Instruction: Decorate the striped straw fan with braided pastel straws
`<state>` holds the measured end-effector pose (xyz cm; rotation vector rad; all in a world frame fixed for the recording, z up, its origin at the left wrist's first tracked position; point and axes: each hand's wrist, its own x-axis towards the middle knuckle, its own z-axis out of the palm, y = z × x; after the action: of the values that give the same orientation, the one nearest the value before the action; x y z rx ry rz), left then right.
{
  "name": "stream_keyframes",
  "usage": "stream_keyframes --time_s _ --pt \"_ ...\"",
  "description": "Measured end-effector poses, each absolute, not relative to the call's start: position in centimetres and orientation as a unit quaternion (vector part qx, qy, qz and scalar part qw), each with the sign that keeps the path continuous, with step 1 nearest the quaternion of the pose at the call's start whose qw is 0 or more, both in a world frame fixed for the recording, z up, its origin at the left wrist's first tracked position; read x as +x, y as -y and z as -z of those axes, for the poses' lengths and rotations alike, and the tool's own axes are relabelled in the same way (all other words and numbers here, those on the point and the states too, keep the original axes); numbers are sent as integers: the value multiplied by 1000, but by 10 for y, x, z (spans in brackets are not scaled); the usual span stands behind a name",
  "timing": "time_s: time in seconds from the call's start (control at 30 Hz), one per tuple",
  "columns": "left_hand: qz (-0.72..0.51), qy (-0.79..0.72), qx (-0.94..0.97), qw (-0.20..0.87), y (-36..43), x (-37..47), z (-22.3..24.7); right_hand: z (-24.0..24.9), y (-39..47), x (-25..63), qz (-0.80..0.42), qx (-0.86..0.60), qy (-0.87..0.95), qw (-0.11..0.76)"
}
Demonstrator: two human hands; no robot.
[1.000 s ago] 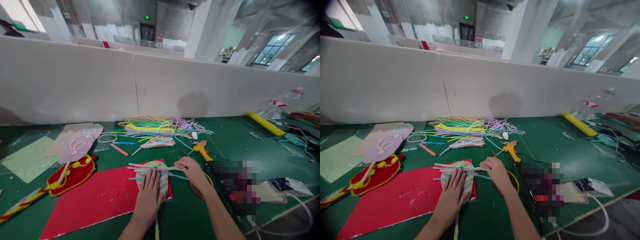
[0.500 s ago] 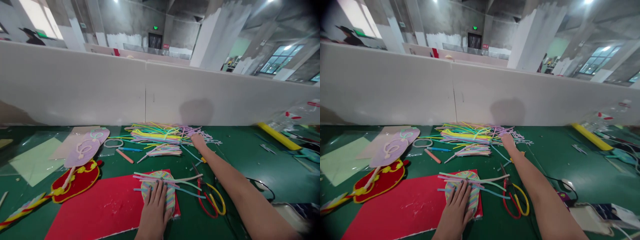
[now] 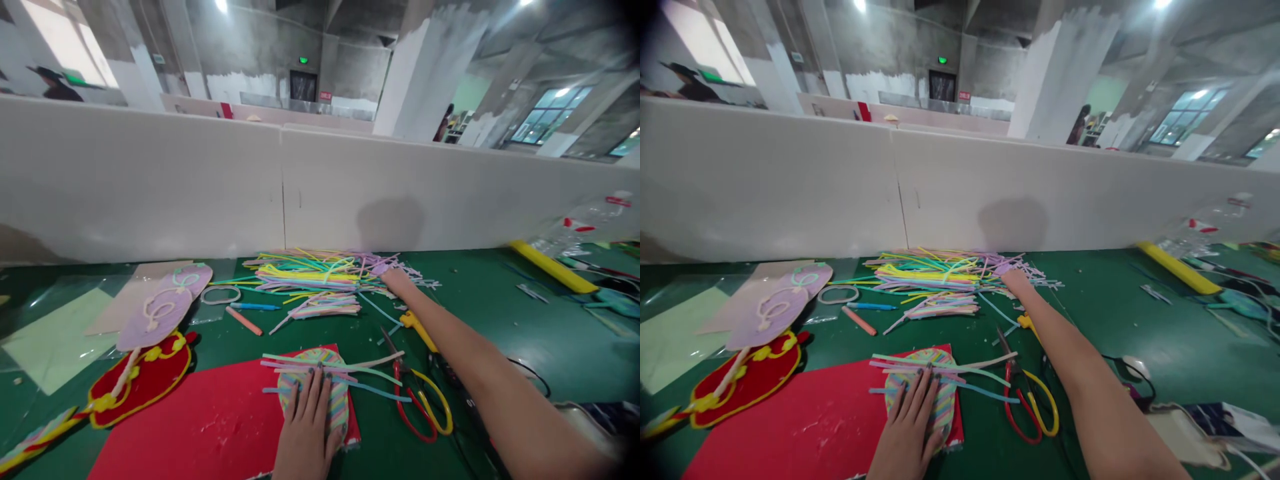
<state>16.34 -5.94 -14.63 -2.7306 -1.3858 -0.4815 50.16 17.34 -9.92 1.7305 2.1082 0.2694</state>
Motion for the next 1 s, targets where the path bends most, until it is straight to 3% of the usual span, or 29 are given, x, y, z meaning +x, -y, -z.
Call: stream_keyframes --time_s 0.23,0.43,0.77,1.0 --pt "164 412 -891 97 50 157 164 101 -170 508 -96 641 -749 139" --pt "173 408 -891 102 47 155 169 93 -161 526 -130 687 -713 51" --pt "190 409 -887 97 46 156 171 51 -139 545 -176 771 -590 -164" --pt "197 420 -881 92 52 160 163 23 -109 548 -113 788 -516 -318"
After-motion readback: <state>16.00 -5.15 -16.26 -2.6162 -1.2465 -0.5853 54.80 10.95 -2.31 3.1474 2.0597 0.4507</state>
